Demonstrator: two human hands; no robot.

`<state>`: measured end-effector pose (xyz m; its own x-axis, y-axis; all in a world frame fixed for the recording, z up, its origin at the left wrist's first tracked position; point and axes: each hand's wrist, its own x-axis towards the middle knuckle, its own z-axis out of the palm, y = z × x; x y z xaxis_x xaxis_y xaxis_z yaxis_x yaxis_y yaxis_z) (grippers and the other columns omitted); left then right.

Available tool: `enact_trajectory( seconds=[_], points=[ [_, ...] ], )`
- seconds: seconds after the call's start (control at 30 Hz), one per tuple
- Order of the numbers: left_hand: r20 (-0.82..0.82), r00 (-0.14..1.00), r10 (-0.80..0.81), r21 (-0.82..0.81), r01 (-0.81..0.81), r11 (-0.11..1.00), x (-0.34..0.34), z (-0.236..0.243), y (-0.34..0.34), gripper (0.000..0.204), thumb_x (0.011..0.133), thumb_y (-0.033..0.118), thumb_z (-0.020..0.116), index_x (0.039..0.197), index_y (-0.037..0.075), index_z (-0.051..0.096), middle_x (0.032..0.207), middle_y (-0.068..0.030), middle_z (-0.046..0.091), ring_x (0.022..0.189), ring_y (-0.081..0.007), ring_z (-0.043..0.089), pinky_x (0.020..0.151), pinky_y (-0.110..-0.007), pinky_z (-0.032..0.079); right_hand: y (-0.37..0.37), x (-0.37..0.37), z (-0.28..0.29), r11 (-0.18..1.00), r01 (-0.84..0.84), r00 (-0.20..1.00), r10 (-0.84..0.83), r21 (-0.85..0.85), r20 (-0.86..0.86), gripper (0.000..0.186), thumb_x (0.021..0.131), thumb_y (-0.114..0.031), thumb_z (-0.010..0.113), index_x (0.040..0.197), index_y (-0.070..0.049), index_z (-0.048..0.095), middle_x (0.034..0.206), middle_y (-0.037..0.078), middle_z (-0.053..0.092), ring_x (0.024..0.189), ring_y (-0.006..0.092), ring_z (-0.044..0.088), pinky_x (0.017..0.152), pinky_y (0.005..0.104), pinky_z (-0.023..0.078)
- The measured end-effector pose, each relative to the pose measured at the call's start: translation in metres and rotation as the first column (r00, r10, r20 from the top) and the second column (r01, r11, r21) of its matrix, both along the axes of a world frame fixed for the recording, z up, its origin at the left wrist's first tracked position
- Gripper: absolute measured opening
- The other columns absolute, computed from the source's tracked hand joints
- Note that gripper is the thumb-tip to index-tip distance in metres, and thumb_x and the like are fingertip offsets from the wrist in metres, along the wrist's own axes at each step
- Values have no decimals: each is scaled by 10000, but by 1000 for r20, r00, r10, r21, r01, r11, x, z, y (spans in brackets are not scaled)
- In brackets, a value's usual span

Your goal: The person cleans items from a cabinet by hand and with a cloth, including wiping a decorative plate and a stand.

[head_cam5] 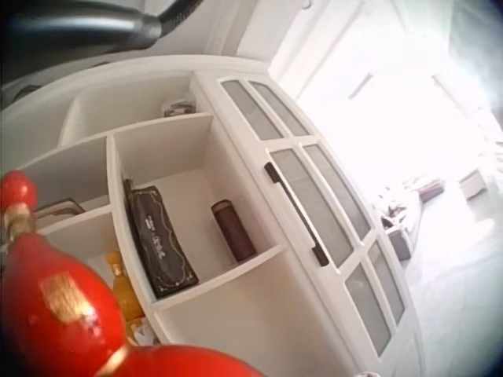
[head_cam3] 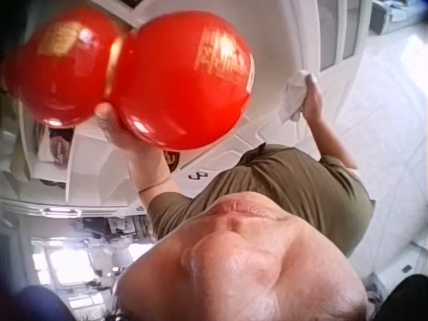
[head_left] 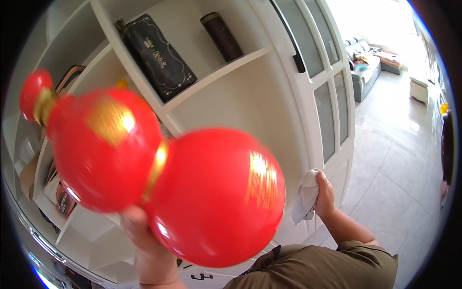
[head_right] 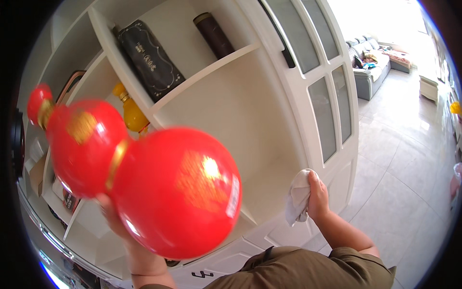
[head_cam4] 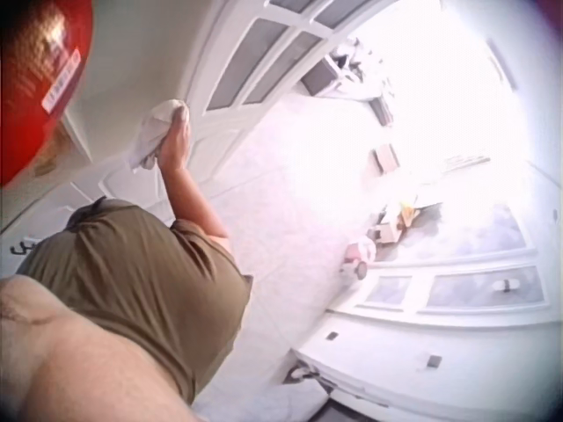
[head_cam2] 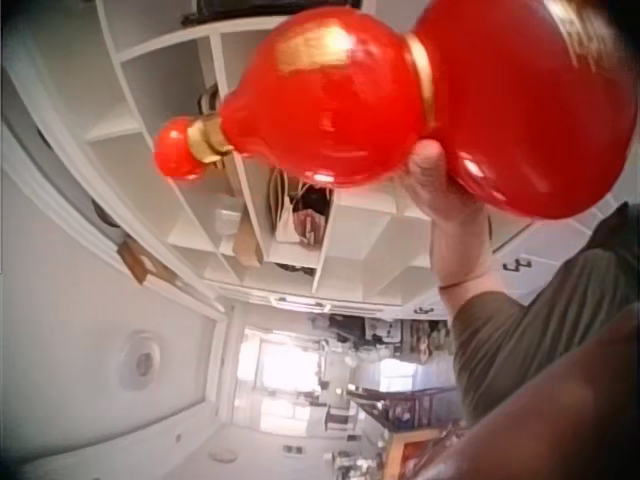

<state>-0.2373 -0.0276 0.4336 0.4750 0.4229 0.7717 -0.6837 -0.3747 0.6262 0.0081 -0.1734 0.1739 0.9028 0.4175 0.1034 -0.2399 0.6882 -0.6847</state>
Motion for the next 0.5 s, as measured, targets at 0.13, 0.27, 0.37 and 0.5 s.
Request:
enact_trajectory(
  seconds=[0.13,0.27,0.37,0.5],
  points=[
    [184,953,239,417,-296,860,55,67,-22,765,851,474,694,1404,50,379,1336,-144,524,1188,-285,571,964,-407,523,-19,23,-4,998,66,997,-66,0,39,423,1013,-415,415,1017,-21,568,856,122,640,743,218,638,668,344,535],
    [382,896,226,739,-443,508,109,136,1,689,869,376,706,1405,62,408,1273,-128,598,1136,-228,624,950,-343,539,-35,37,2,994,106,993,-104,-22,50,401,1012,-403,428,1011,-27,569,833,113,634,714,205,627,652,335,525],
    [3,999,-50,390,45,920,145,182,-33,654,830,326,765,1338,27,482,1194,-113,648,1074,-195,655,901,-334,554,-40,39,-8,995,91,996,-90,-38,21,392,1008,-397,442,1006,-27,572,838,112,638,718,201,630,656,336,530],
    [-3,1000,19,269,-18,963,208,213,-15,659,791,287,803,1273,-47,502,1143,-170,652,1012,-249,669,882,-382,559,-60,46,-36,996,79,997,-80,-41,-21,344,1005,-367,490,991,-37,584,826,66,627,705,153,604,632,294,498]
  ],
)
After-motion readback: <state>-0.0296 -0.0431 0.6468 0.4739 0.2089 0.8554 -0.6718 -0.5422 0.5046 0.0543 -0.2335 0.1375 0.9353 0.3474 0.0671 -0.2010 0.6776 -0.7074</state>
